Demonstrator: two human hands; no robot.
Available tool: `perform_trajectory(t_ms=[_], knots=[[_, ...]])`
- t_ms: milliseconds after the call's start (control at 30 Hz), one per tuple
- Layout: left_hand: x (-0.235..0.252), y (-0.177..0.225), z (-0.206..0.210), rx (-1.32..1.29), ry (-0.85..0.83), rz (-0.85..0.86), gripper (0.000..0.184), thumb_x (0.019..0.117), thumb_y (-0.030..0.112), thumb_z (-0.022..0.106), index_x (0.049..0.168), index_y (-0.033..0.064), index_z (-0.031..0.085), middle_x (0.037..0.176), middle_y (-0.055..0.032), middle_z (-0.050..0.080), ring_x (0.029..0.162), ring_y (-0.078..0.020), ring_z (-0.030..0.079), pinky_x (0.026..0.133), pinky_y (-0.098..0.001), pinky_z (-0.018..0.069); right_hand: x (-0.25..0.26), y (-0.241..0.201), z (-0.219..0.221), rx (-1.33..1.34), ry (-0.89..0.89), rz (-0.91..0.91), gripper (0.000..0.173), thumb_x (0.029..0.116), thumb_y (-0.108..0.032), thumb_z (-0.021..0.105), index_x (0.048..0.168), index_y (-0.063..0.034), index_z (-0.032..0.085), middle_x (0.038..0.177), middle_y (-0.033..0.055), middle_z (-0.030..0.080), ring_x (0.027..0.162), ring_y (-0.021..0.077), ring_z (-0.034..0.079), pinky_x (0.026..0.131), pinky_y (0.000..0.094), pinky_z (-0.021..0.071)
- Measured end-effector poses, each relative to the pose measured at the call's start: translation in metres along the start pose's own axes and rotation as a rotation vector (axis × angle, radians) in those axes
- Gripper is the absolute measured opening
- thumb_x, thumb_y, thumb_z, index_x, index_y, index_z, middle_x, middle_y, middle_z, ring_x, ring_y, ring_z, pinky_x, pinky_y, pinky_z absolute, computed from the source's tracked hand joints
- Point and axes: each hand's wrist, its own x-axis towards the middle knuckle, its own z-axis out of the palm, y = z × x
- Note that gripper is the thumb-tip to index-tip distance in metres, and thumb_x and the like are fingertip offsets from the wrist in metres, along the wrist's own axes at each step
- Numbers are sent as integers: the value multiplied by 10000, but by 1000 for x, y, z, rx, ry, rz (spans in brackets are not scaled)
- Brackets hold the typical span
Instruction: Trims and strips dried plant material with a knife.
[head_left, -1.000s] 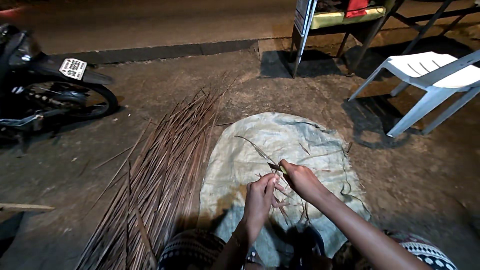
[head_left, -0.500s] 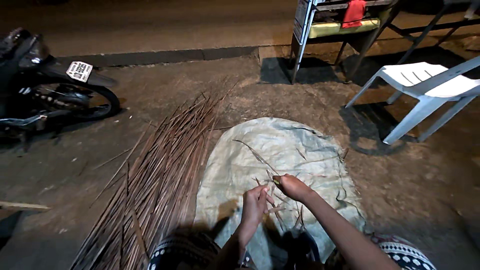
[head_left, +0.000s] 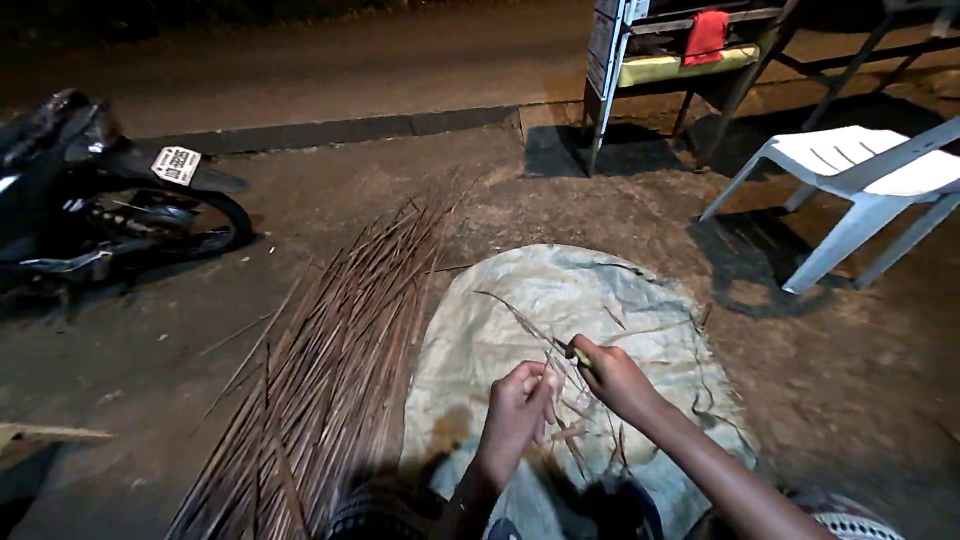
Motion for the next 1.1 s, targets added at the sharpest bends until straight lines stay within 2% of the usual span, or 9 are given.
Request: perform_trajectory(t_ms=[67,167,433,667,767,867,933,1000,1100], knots=[[-3,-1,7,187,-15,29,222,1041,140,586,1158,-37,654,648,0,637,444,-23,520,445,-193,464,0,-7,2,-27,-34,-25,213,976,-35,544,1158,31,634,842,235,688,778,430,696,705,582,542],[-4,-7,9,290,-7,63,274,1082,140,487,1158,-56,663,642,-18,651,430,-24,517,447,-191,467,3,-17,2,-49,-77,-46,195,991,-45,538,1145,43,619,866,243,689,820,440,700,730,584,541],[-2,-1,5,128,-63,-26,313,1098,109,384,1183,-47,641,605,28,637,393,21,464,401,-159,415,2,-12,5,-78,-62,-34,206,992,-54,534,1164,21,619,868,234,692,812,442,702,708,585,540],[-2,-6,2,128,-83,11,280,1091,106,420,1162,-34,653,607,41,623,398,31,451,401,-144,396,0,-17,5,-106,-24,-45,187,978,-34,551,1132,32,635,859,231,694,799,439,704,693,577,543],[-2,-7,3,197,-72,43,281,1089,113,437,1180,-34,659,614,30,622,402,27,441,407,-150,392,1,-20,2,-111,-47,-48,203,986,-19,551,1165,36,633,882,240,699,819,446,707,715,579,547],[-2,-11,3,202,-70,134,286,1086,109,443,1171,-59,657,627,15,624,411,24,439,412,-152,392,10,-6,4,-115,-195,49,245,1037,-55,498,1249,17,598,951,263,693,906,457,699,788,589,542],[-9,-11,7,102,-72,279,283,1084,128,458,1118,-74,653,625,20,622,428,53,443,412,-122,378,16,38,18,-201,-492,299,358,1085,-110,420,1409,-19,541,1228,298,646,1170,481,622,972,632,485],[-10,-4,1,34,-42,297,271,1084,133,448,1107,-48,649,611,49,622,425,76,450,402,-104,376,15,78,41,-271,-632,391,331,1078,-113,435,1351,0,583,1293,307,618,1219,502,592,960,677,472],[-6,1,-16,16,-31,160,270,1084,124,417,1125,-8,649,594,82,607,404,65,440,388,-115,370,30,59,34,-190,-579,354,316,1084,-166,449,1309,-4,600,1232,296,641,1171,485,618,952,666,479]])
